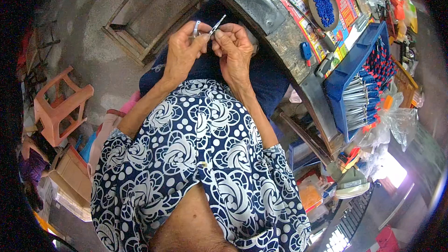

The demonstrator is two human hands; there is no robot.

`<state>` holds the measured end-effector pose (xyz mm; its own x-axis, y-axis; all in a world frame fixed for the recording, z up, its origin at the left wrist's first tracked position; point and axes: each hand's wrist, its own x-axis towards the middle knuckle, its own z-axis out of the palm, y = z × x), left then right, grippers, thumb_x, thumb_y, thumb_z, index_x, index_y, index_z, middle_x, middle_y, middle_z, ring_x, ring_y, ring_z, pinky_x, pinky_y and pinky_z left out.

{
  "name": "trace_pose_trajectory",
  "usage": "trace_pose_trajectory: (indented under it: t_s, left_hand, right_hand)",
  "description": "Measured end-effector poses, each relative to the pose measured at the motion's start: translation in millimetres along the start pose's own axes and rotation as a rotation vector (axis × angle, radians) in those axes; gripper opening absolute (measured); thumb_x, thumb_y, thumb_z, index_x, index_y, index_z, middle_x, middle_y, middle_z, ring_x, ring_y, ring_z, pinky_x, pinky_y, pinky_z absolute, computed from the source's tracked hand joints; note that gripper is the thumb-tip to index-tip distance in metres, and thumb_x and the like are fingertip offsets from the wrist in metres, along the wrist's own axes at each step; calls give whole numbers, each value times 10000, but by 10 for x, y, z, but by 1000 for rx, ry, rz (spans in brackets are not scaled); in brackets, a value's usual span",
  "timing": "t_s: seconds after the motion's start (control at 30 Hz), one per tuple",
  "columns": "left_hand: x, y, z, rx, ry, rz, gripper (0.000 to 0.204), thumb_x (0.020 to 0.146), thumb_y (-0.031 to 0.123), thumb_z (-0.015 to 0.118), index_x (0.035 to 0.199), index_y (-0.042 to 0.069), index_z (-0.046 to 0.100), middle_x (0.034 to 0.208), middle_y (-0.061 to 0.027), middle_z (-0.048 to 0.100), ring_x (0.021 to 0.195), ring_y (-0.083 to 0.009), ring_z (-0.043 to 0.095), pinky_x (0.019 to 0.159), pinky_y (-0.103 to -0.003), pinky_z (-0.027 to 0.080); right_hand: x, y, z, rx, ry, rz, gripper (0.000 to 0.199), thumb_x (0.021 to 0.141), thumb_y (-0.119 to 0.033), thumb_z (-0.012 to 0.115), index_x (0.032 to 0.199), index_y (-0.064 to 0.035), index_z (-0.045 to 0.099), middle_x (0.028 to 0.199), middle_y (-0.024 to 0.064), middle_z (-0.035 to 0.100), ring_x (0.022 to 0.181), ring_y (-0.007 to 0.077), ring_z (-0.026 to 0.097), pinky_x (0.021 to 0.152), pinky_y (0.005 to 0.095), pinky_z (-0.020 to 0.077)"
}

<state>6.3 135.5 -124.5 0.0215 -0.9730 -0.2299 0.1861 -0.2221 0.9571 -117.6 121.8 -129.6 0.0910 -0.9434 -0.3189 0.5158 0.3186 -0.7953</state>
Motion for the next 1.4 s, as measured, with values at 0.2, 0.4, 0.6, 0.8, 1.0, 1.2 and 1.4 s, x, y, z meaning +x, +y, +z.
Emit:
trace_pose_trajectory:
  t_s: [0.2,0.4,0.6,0.8,1.0,1.2,1.4]
  left_hand:
    - [10,5,-9,47,33,97,82,808,56,548,868,2,561,628,9,509,543,-43,460,480,-192,382]
    - [4,-13,-27,13,-56,58,110,828,72,529,896,7,584,643,20,506,565,-34,445,492,-174,358]
    - [-4,-25,-29,12,-39,119,115,825,85,539,882,-2,589,631,26,499,558,-40,443,480,-178,351]
    - [-8,20,-37,-49,-87,69,110,827,94,545,893,12,578,611,27,489,533,-27,423,462,-167,338]
    - [-15,-4,-30,-67,-79,89,92,830,101,545,874,22,562,596,31,487,500,-18,402,429,-158,312]
    - [-9,-2,-5,-110,-61,77,79,826,98,561,849,24,547,595,30,488,495,-15,401,424,-159,308]
    - [-19,78,-5,-171,-88,62,57,824,74,561,841,23,541,601,28,491,507,-12,416,431,-158,320]
  right_hand:
    - [7,-32,-10,-15,-42,19,185,806,-50,607,952,1,504,692,30,535,547,83,461,489,186,354]
    - [6,-55,-85,-31,-85,86,204,800,-90,628,948,-17,508,745,31,557,590,71,474,497,178,355]
    - [-5,-36,-118,-44,-86,77,168,811,-88,614,944,-19,537,740,-1,519,576,49,410,488,180,333]
    - [-30,-5,-117,9,-107,108,256,826,-108,598,1057,-11,546,775,-1,528,602,49,425,492,181,324]
    - [-4,74,-170,233,-173,227,266,825,-129,598,1060,-19,541,883,34,582,696,66,471,519,191,332]
    - [-9,95,-111,370,-172,292,277,830,-155,593,1065,-34,512,938,54,585,733,77,495,531,180,324]
    - [-25,108,-117,385,-192,259,250,835,-157,589,1046,-41,520,937,52,589,729,73,495,524,171,316]
